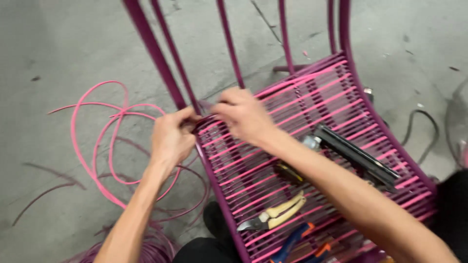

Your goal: Weaving and securing pink plastic tubing onto a purple chair frame using a staple gun and pliers.

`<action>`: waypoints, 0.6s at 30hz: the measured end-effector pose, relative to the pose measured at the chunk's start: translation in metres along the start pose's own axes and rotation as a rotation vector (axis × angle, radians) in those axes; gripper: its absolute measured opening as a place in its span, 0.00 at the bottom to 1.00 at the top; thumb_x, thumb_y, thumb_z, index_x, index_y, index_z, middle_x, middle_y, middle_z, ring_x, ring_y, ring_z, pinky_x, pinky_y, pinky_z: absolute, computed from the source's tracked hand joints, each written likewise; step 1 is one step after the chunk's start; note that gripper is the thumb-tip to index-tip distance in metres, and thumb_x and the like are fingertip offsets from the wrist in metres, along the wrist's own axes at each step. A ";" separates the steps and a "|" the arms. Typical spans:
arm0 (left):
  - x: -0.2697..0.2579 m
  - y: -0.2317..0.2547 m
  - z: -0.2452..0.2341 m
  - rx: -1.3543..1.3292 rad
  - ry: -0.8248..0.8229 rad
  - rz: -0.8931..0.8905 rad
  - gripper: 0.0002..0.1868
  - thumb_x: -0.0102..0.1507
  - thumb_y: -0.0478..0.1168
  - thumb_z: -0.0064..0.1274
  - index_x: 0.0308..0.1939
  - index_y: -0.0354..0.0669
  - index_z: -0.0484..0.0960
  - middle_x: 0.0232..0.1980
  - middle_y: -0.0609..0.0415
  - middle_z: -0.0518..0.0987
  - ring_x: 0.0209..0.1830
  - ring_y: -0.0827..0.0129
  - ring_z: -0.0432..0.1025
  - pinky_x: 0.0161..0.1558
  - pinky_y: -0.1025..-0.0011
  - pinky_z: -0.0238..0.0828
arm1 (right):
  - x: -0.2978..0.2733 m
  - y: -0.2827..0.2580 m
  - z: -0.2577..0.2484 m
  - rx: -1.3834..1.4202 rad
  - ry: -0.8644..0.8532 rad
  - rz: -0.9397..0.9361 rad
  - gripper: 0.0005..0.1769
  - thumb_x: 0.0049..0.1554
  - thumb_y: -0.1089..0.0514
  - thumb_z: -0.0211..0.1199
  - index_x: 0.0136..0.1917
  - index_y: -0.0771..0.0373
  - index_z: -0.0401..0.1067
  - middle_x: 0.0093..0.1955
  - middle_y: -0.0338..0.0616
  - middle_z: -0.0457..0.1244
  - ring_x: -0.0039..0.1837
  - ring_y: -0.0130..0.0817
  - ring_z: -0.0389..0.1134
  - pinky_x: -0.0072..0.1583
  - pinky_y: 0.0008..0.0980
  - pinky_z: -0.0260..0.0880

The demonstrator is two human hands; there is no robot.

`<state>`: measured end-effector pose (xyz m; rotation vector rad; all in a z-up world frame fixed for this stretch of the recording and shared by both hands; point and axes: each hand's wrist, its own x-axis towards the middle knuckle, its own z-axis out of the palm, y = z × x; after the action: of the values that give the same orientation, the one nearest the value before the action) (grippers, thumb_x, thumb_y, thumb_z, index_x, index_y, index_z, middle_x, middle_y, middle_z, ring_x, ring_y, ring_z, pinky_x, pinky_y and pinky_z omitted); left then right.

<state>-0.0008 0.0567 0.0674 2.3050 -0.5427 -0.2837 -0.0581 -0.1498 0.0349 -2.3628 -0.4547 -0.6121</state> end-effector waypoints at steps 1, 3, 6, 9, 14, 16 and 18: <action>0.000 0.001 0.002 -0.006 -0.008 0.003 0.10 0.57 0.28 0.53 0.40 0.41 0.85 0.35 0.44 0.85 0.34 0.61 0.82 0.35 0.64 0.73 | 0.002 0.001 0.003 -0.006 -0.002 0.008 0.11 0.49 0.64 0.71 0.47 0.61 0.75 0.45 0.47 0.64 0.52 0.49 0.66 0.53 0.48 0.64; -0.003 -0.001 -0.002 -0.077 0.006 -0.037 0.12 0.59 0.26 0.50 0.42 0.41 0.85 0.33 0.47 0.85 0.31 0.68 0.81 0.35 0.68 0.73 | 0.011 0.001 0.015 0.117 -0.048 0.097 0.10 0.50 0.66 0.69 0.47 0.59 0.77 0.43 0.45 0.66 0.50 0.47 0.68 0.51 0.45 0.67; -0.005 -0.013 -0.008 -0.391 -0.077 -0.042 0.15 0.59 0.24 0.46 0.46 0.41 0.81 0.32 0.52 0.83 0.30 0.75 0.78 0.35 0.73 0.74 | 0.027 0.000 0.013 0.216 -0.146 0.264 0.11 0.48 0.68 0.67 0.45 0.57 0.79 0.39 0.44 0.68 0.45 0.45 0.71 0.46 0.42 0.69; -0.010 -0.009 -0.015 -0.342 -0.120 -0.058 0.12 0.62 0.24 0.47 0.44 0.38 0.82 0.27 0.53 0.81 0.29 0.77 0.75 0.32 0.73 0.71 | 0.031 -0.003 0.008 0.268 -0.203 0.285 0.12 0.49 0.69 0.65 0.45 0.57 0.79 0.40 0.46 0.69 0.43 0.46 0.72 0.44 0.42 0.69; -0.007 -0.015 -0.018 -0.112 -0.070 0.079 0.11 0.60 0.25 0.51 0.42 0.38 0.85 0.33 0.45 0.85 0.33 0.59 0.79 0.34 0.65 0.73 | 0.031 -0.005 0.010 0.188 -0.229 0.194 0.15 0.46 0.73 0.63 0.45 0.62 0.80 0.39 0.51 0.68 0.44 0.52 0.71 0.44 0.44 0.67; 0.001 -0.007 -0.025 0.048 -0.066 0.209 0.11 0.58 0.26 0.53 0.41 0.39 0.85 0.37 0.41 0.84 0.37 0.51 0.80 0.35 0.62 0.73 | 0.028 -0.002 0.010 0.176 -0.241 0.198 0.17 0.44 0.74 0.62 0.45 0.63 0.80 0.38 0.53 0.67 0.44 0.52 0.71 0.44 0.44 0.67; 0.013 0.001 -0.037 0.137 -0.210 0.188 0.15 0.53 0.26 0.53 0.41 0.43 0.85 0.37 0.44 0.84 0.38 0.50 0.81 0.38 0.58 0.75 | 0.029 0.001 0.011 0.248 -0.235 0.218 0.17 0.44 0.75 0.61 0.46 0.66 0.79 0.40 0.54 0.68 0.44 0.50 0.72 0.44 0.40 0.69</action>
<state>0.0241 0.0732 0.0937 2.3486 -0.9039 -0.4113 -0.0304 -0.1382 0.0421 -2.2138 -0.3457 -0.1670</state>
